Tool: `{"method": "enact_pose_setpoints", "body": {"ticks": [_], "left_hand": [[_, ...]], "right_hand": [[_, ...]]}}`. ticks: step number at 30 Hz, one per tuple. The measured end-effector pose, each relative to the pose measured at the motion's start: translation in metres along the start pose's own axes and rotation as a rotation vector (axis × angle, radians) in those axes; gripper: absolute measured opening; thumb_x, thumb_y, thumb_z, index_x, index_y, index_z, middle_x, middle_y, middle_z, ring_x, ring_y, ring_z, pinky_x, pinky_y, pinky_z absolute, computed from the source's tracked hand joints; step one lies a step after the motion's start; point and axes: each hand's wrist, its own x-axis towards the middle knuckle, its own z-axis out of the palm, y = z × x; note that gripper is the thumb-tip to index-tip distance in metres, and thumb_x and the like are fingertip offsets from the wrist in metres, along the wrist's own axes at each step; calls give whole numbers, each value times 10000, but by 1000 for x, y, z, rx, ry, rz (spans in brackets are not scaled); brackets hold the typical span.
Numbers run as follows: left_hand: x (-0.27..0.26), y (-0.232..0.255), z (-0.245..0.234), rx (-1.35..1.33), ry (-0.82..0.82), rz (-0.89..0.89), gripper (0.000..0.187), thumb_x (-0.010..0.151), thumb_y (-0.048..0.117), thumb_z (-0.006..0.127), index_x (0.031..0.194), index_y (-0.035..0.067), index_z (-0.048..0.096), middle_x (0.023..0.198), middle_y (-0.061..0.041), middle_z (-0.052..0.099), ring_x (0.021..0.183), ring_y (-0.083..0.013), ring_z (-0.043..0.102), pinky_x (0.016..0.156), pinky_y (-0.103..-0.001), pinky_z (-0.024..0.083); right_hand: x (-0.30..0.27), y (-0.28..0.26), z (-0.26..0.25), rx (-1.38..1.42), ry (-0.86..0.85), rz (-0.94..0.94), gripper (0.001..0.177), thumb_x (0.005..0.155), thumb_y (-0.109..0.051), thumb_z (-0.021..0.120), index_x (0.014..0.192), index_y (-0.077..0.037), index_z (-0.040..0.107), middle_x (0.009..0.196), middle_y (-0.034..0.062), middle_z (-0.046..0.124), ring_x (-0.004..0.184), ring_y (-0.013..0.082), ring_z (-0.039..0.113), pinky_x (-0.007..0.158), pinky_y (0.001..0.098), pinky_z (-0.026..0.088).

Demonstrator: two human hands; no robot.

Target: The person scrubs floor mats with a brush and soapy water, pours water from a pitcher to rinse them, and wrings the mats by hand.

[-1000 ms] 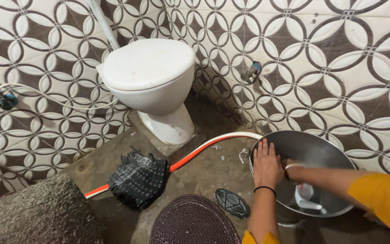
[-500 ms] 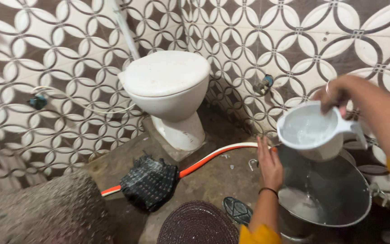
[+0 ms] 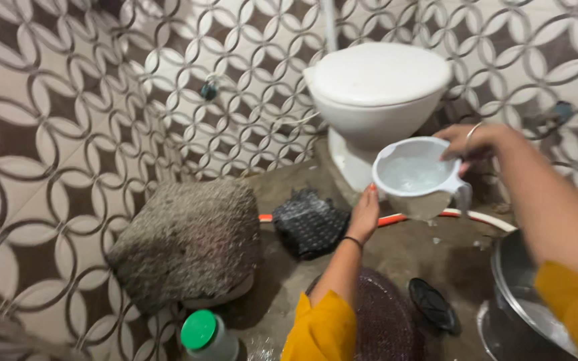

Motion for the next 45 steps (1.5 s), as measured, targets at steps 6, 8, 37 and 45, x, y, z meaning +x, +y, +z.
{"method": "enact_pose_setpoints", "body": {"ticks": [6, 8, 37, 45], "left_hand": [[-73, -155, -112, 399, 22, -292, 665, 1047, 538, 377, 1478, 40, 471, 1431, -256, 551, 1355, -422, 501, 1117, -446, 405], [-97, -202, -137, 517, -38, -464, 699, 1015, 564, 439, 1494, 56, 470, 1404, -294, 554, 1341, -434, 516, 1122, -452, 403], [-233, -194, -91, 1013, -257, -222, 765, 970, 487, 491, 1608, 145, 243, 1696, -103, 192, 1568, -279, 155, 1244, -577, 66], [-230, -194, -90, 1039, -241, -188, 770, 966, 470, 516, 1613, 144, 257, 1689, -111, 212, 1561, -292, 164, 1237, -570, 89]], "right_hand": [[78, 4, 147, 80, -65, 76, 777, 812, 157, 475, 1518, -159, 403, 1148, 244, 704, 748, 334, 751, 591, 399, 658], [88, -2, 182, 140, -96, 108, 757, 811, 167, 447, 1494, -159, 447, 1132, 260, 696, 695, 339, 735, 564, 405, 640], [134, 308, 199, 266, 476, 328, 684, 863, 31, 618, 1510, -190, 633, 994, 122, 687, 696, 242, 554, 554, 404, 400], [166, 223, 252, -459, 620, 423, 993, 826, -204, 723, 1677, -91, 223, 1481, 333, 496, 1370, 512, 482, 1166, 584, 359]]}}
